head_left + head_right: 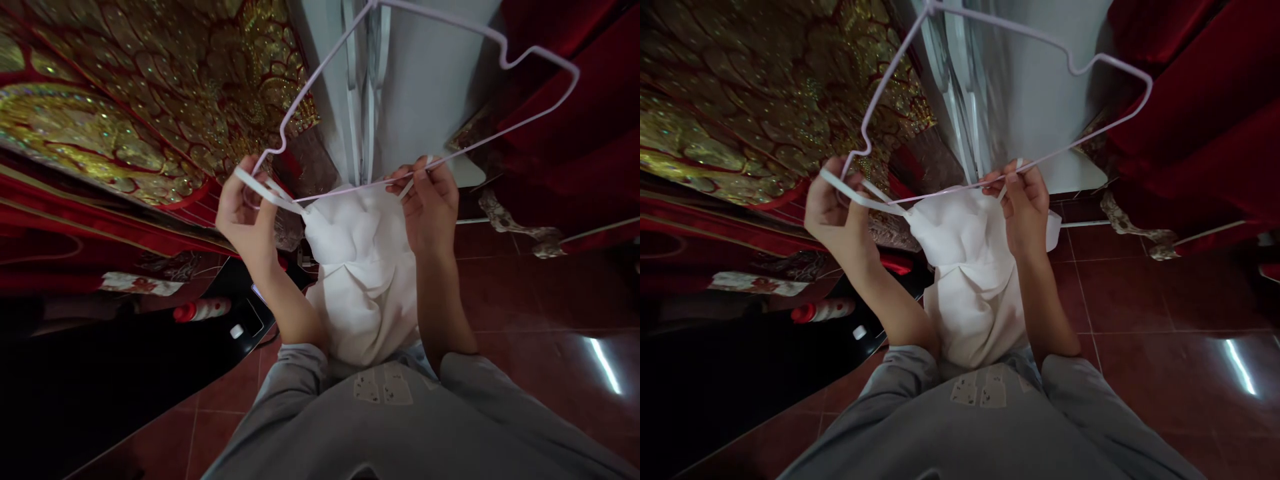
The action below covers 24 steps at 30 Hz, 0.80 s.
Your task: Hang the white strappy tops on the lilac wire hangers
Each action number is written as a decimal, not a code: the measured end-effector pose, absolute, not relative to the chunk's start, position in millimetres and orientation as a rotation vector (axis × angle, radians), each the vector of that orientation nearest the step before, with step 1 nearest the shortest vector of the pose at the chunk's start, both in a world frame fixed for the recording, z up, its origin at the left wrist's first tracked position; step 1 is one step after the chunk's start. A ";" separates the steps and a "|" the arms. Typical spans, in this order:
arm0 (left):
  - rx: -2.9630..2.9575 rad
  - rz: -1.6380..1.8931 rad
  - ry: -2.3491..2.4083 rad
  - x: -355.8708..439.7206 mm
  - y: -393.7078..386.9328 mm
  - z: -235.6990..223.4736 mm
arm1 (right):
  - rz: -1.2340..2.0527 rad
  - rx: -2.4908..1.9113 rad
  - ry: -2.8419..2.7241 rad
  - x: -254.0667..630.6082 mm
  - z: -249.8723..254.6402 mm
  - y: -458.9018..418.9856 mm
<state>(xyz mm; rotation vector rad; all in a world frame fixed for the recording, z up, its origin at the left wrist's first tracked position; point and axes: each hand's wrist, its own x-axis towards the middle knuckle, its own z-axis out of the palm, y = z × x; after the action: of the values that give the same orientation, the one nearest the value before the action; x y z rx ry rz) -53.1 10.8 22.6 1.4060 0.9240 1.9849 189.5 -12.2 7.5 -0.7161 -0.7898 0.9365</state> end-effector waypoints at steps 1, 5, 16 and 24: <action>1.433 1.918 0.937 -50.4 12.3 31.4 | 0.931 -0.719 -0.791 189.0 7.5 -12.0; 1.499 1.735 1.054 -48.4 18.8 62.4 | 0.913 -0.732 -0.777 187.4 8.7 -12.3; 1.184 1.963 0.930 -53.6 29.5 47.9 | 0.951 -0.745 -0.802 189.0 1.5 -11.7; 0.806 1.831 0.707 0.3 -0.3 10.8 | 0.926 -0.770 -0.815 184.1 0.7 -12.2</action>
<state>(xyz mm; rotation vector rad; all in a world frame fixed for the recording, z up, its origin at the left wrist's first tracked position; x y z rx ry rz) 0.3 -0.3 10.8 0.8056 0.7070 1.8314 184.1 -12.2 0.7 -0.7699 -0.8154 0.9263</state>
